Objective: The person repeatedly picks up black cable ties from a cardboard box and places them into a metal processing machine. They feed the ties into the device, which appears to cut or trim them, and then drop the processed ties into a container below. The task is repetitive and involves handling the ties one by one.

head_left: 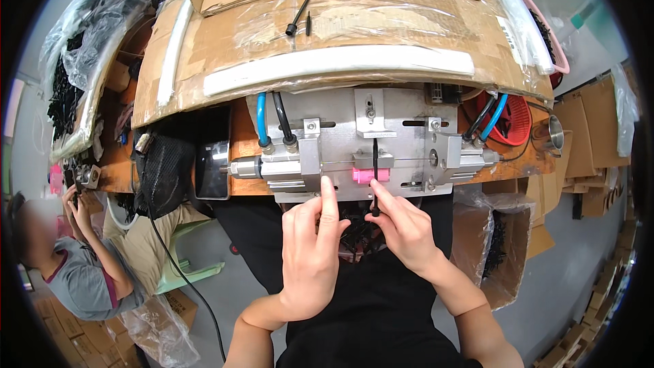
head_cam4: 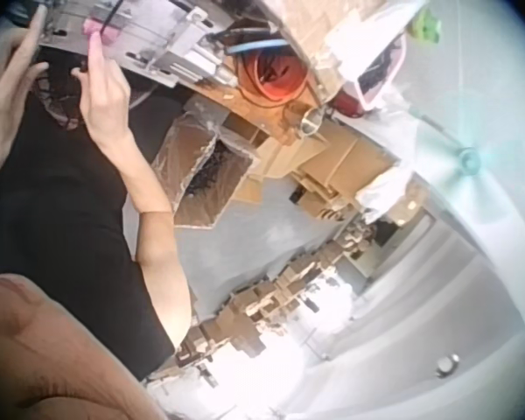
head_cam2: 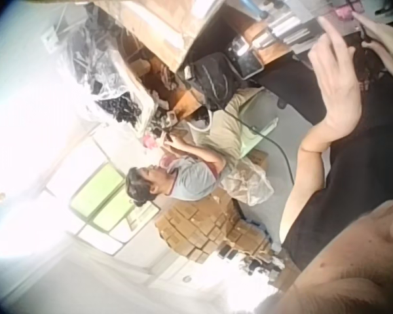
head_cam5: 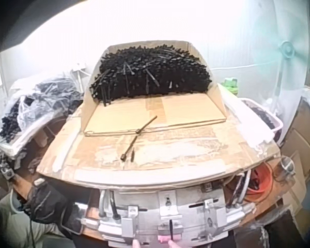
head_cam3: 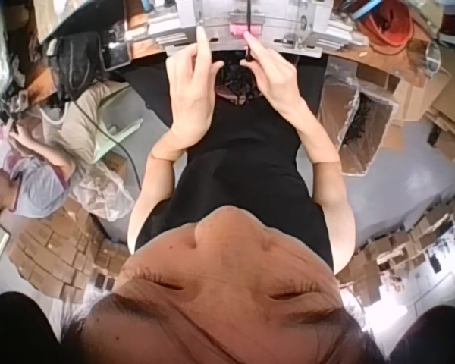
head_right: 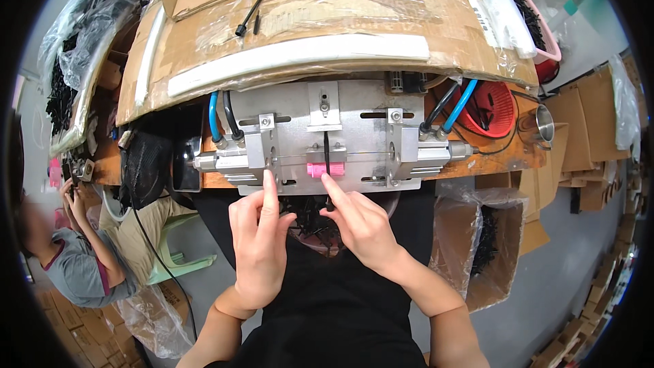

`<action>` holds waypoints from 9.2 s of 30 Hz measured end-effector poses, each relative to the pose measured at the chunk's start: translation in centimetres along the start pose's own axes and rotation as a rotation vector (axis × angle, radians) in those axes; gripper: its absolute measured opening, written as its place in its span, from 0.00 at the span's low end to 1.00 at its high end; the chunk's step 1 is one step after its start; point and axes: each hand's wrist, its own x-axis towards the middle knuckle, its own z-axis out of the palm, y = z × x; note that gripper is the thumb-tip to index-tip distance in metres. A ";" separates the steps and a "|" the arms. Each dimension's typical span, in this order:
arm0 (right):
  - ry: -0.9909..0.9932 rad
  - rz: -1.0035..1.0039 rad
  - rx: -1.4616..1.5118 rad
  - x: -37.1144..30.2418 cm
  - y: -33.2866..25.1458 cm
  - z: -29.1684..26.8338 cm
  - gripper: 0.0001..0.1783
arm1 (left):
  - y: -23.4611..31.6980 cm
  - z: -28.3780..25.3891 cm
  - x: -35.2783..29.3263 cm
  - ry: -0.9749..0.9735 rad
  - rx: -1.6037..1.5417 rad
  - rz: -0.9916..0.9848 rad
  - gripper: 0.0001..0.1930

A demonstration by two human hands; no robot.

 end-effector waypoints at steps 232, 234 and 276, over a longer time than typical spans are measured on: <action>0.070 -0.331 -0.554 20.9 5.6 -12.5 0.10 | -7.0 -5.1 18.4 0.237 -0.440 0.166 0.08; -0.140 -0.366 -0.537 21.9 6.8 -13.2 0.11 | -6.0 -4.9 15.5 0.325 -0.450 0.081 0.08; 0.161 -0.419 -0.355 12.6 1.2 -7.9 0.18 | -2.8 -0.6 18.5 0.132 0.019 0.316 0.17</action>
